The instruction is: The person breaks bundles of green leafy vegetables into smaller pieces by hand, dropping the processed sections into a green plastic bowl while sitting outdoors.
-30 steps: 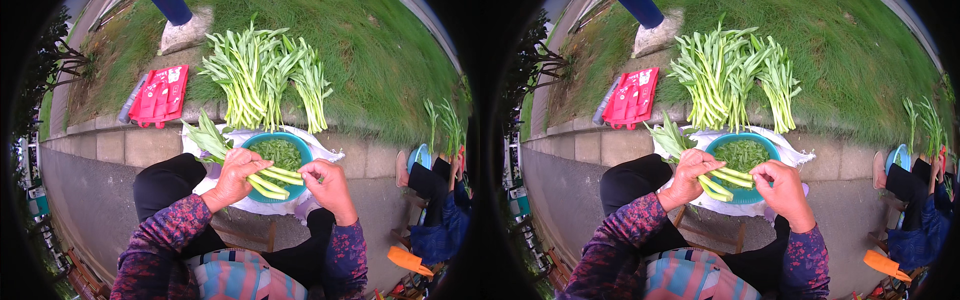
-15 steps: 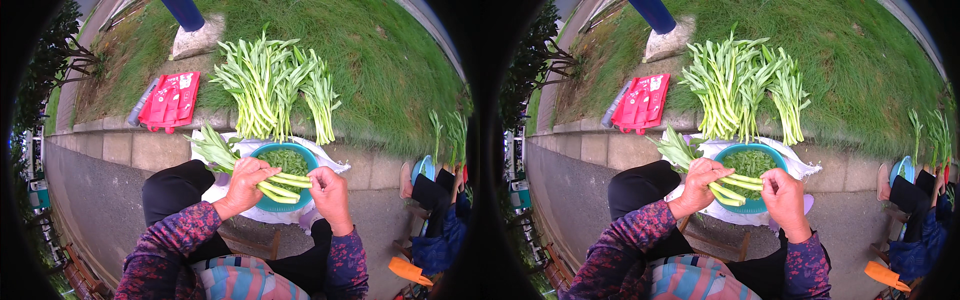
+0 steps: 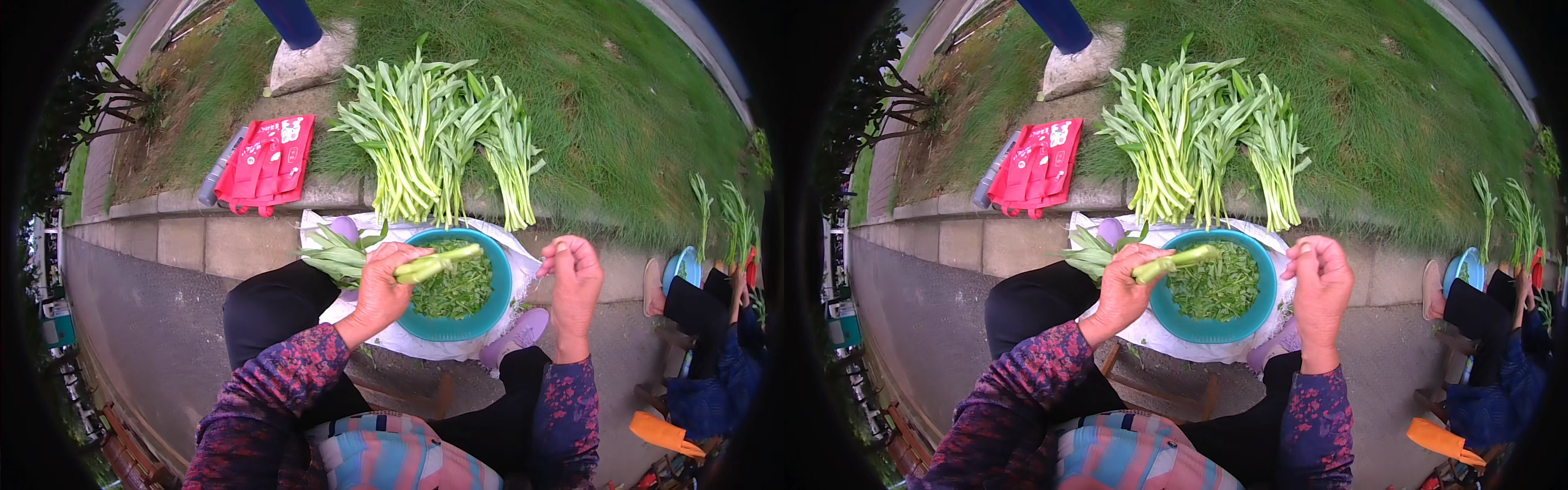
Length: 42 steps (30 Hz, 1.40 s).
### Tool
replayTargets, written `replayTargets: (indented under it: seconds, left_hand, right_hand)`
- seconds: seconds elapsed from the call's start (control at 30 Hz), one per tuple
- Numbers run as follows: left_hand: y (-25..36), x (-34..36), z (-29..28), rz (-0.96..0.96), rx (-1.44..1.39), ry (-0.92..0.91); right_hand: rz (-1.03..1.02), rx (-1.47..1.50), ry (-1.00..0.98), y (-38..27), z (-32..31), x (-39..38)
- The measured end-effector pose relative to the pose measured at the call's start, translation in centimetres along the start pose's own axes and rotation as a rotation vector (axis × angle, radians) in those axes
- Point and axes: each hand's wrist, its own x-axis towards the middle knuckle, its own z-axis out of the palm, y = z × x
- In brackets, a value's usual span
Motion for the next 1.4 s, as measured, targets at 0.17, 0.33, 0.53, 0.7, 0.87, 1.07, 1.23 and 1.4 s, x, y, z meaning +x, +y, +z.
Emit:
replayTargets:
  seconds: [0.17,0.33,0.53,0.7,0.87,1.07,1.23,1.4]
  left_hand:
    - [0.5,0.1,0.0,-0.555,-0.578,-0.255]
    - [1.4,0.3,-0.2,-0.654,-0.942,-0.315]
    - [0.7,0.9,-0.2,-0.789,-1.138,-0.297]
    - [0.5,0.8,-0.2,-0.891,-1.252,-0.302]
    - [0.9,0.8,0.5,-0.868,-1.301,-0.386]
    - [2.3,0.0,1.7,-0.808,-1.184,-0.555]
    - [2.9,-0.7,2.7,-0.696,-1.105,-0.659]
    - [2.4,-1.3,2.6,-0.757,-1.233,-0.718]
  right_hand:
    - [-0.03,0.251,0.079,-2.2,-3.1,1.4]
    - [-0.046,0.368,-0.077,-2.9,-4.3,0.9]
    - [0.01,-0.049,-0.403,-1.8,-5.3,0.2]
    - [-0.265,-0.936,-0.377,-0.1,-4.7,-1.3]
    - [0.212,-0.536,-0.36,-0.5,-2.7,-1.6]
    - [0.111,-0.124,-0.349,2.0,1.5,-2.7]
    - [0.197,-0.018,-0.317,1.7,4.0,-2.9]
    - [0.289,-0.036,-0.417,2.1,3.7,-2.3]
